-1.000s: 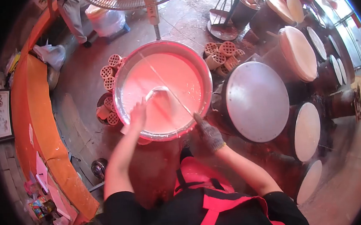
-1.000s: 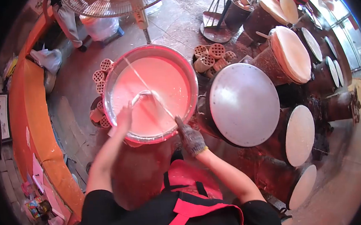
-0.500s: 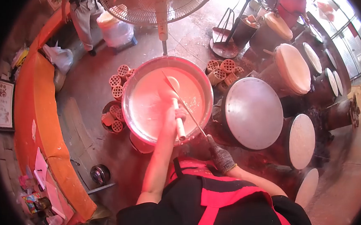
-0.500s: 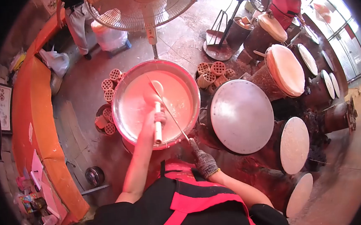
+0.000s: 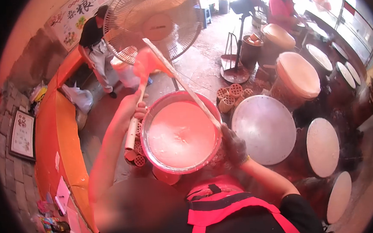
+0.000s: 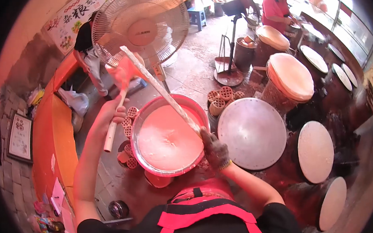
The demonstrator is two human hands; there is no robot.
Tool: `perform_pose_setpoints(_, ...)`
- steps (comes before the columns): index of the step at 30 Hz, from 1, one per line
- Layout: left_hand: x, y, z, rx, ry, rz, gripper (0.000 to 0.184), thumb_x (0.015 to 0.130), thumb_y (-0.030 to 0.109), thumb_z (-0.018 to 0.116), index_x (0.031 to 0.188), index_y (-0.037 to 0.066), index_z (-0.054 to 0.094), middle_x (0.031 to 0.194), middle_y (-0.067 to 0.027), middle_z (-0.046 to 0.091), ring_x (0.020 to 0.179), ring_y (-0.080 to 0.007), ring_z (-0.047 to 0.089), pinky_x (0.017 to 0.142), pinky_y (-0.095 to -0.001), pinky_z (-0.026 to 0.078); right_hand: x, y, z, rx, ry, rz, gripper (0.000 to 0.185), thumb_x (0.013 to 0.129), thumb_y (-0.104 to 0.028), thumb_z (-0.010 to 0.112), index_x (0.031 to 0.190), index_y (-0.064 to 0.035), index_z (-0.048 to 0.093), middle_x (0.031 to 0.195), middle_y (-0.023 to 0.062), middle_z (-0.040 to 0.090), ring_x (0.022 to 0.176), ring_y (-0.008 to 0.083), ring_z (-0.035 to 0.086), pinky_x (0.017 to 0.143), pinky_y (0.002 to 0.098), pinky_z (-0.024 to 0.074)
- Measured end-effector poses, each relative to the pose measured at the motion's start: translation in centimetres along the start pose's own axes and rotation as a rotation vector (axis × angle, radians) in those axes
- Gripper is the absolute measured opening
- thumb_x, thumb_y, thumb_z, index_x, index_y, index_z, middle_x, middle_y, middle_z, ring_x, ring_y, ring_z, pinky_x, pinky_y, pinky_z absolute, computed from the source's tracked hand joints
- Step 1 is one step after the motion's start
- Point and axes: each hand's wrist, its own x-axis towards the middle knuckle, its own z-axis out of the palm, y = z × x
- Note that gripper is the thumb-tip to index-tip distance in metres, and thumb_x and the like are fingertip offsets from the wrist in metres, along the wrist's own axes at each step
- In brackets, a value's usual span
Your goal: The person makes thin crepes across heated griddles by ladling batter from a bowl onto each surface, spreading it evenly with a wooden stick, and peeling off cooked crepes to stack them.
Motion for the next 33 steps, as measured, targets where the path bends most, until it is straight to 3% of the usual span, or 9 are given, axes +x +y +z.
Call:
perform_pose_setpoints(4, 6.5, -2.6, -3.0, -0.352, -0.077, -0.633, 0.029, 0.095, 0.027, 0.037, 0.098, -0.002, 0.039, 0.062, 0.0021, 0.037, 0.042, -0.0019, 0.032, 0.032, -0.0142, 0.028, 0.1, 1.3, 3.6, -0.006, -0.310, 0.239, 0.057, 0.082, -0.008, 0.048, 0.134, -0.0107, 0.026, 0.106, 0.0213, 0.052, 0.080, 0.0397, 0.057, 0.064, 0.0464, 0.0459)
perform_pose_setpoints(9, 6.8, -5.5, 3.4, -0.153, -0.226, -0.607, 0.020, 0.092, 0.015, 0.043, 0.100, -0.001, 0.036, 0.064, 0.0000, 0.039, 0.044, -0.0031, 0.034, 0.035, -0.0156, 0.031, -6.1, 4.8, 0.6, 0.269, -0.058, 0.282, 0.052, 0.082, -0.016, 0.054, 0.130, -0.0092, 0.034, 0.112, 0.0246, 0.052, 0.079, 0.0350, 0.058, 0.063, 0.0468, 0.0464)
perform_pose_setpoints(13, 6.1, -7.9, 12.7, 0.593, -0.378, 0.045, 0.021, 0.083, 0.010, 0.052, 0.100, 0.001, 0.043, 0.067, -0.0042, 0.048, 0.047, -0.0074, 0.042, 0.040, -0.0252, 0.037, -6.8, 7.4, -6.8, -0.165, 0.059, -0.145, 0.049, 0.082, -0.020, 0.054, 0.129, -0.0157, 0.038, 0.097, 0.0192, 0.059, 0.068, 0.0345, 0.058, 0.057, 0.0459, 0.0458)
perform_pose_setpoints(17, 5.5, -11.2, 21.6, 1.143, -0.433, 0.759, 0.029, 0.073, 0.008, 0.060, 0.098, -0.002, 0.050, 0.076, -0.0186, 0.060, 0.064, -0.0272, 0.060, 0.059, -0.0358, 0.046, -3.6, 6.4, -14.9, -0.182, 0.010, 0.207, 0.050, 0.084, -0.019, 0.051, 0.131, -0.0201, 0.038, 0.084, 0.0148, 0.060, 0.063, 0.0314, 0.059, 0.053, 0.0436, 0.0454)
perform_pose_setpoints(20, 5.6, -15.3, 26.2, 1.218, -0.521, 0.955, 0.029, 0.072, 0.003, 0.061, 0.100, -0.002, 0.052, 0.069, -0.0097, 0.058, 0.056, -0.0132, 0.056, 0.048, -0.0266, 0.044, -6.1, 8.5, -18.6, -0.309, -0.025, 0.425, 0.049, 0.085, -0.018, 0.048, 0.133, -0.0217, 0.036, 0.077, 0.0154, 0.060, 0.064, 0.0306, 0.060, 0.054, 0.0434, 0.0456)
perform_pose_setpoints(22, 5.3, -17.9, 28.7, 1.107, -0.555, 0.848, 0.031, 0.071, 0.004, 0.062, 0.099, -0.002, 0.051, 0.070, -0.0103, 0.059, 0.058, -0.0153, 0.058, 0.049, -0.0280, 0.045, -9.1, 9.0, -21.4, -0.317, -0.126, 0.698, 0.047, 0.085, -0.020, 0.048, 0.132, -0.0193, 0.037, 0.081, 0.0186, 0.062, 0.068, 0.0333, 0.060, 0.057, 0.0431, 0.0465)
perform_pose_setpoints(26, 3.8, -23.3, 33.2, 0.834, -0.492, 0.498, 0.030, 0.070, 0.004, 0.059, 0.099, -0.003, 0.050, 0.070, -0.0101, 0.059, 0.054, -0.0140, 0.056, 0.046, -0.0265, 0.045, -20.1, 13.2, -19.7, 0.562, 0.156, 1.069, 0.041, 0.087, -0.028, 0.051, 0.126, -0.0130, 0.048, 0.091, 0.0134, 0.065, 0.077, 0.0244, 0.063, 0.070, 0.0360, 0.0481)
perform_pose_setpoints(29, 4.6, -28.5, 36.0, 0.568, -0.404, 0.354, 0.027, 0.071, 0.002, 0.056, 0.096, -0.003, 0.047, 0.067, -0.0087, 0.055, 0.049, -0.0111, 0.052, 0.040, -0.0235, 0.041, -26.1, 14.2, -15.0, 0.518, 0.419, 0.950, 0.041, 0.086, -0.029, 0.055, 0.124, -0.0109, 0.051, 0.102, 0.0115, 0.064, 0.083, 0.0165, 0.061, 0.076, 0.0316, 0.0462)
perform_pose_setpoints(33, 6.5, -33.0, 39.1, 0.288, -0.316, 0.322, 0.022, 0.074, 0.002, 0.054, 0.092, 0.001, 0.041, 0.065, -0.0074, 0.052, 0.045, -0.0099, 0.047, 0.037, -0.0227, 0.037, -25.4, 12.6, -14.9, 0.310, 0.270, 1.082, 0.037, 0.083, -0.026, 0.057, 0.120, -0.0223, 0.054, 0.104, 0.0164, 0.060, 0.083, 0.0299, 0.062, 0.074, 0.0344, 0.0474)
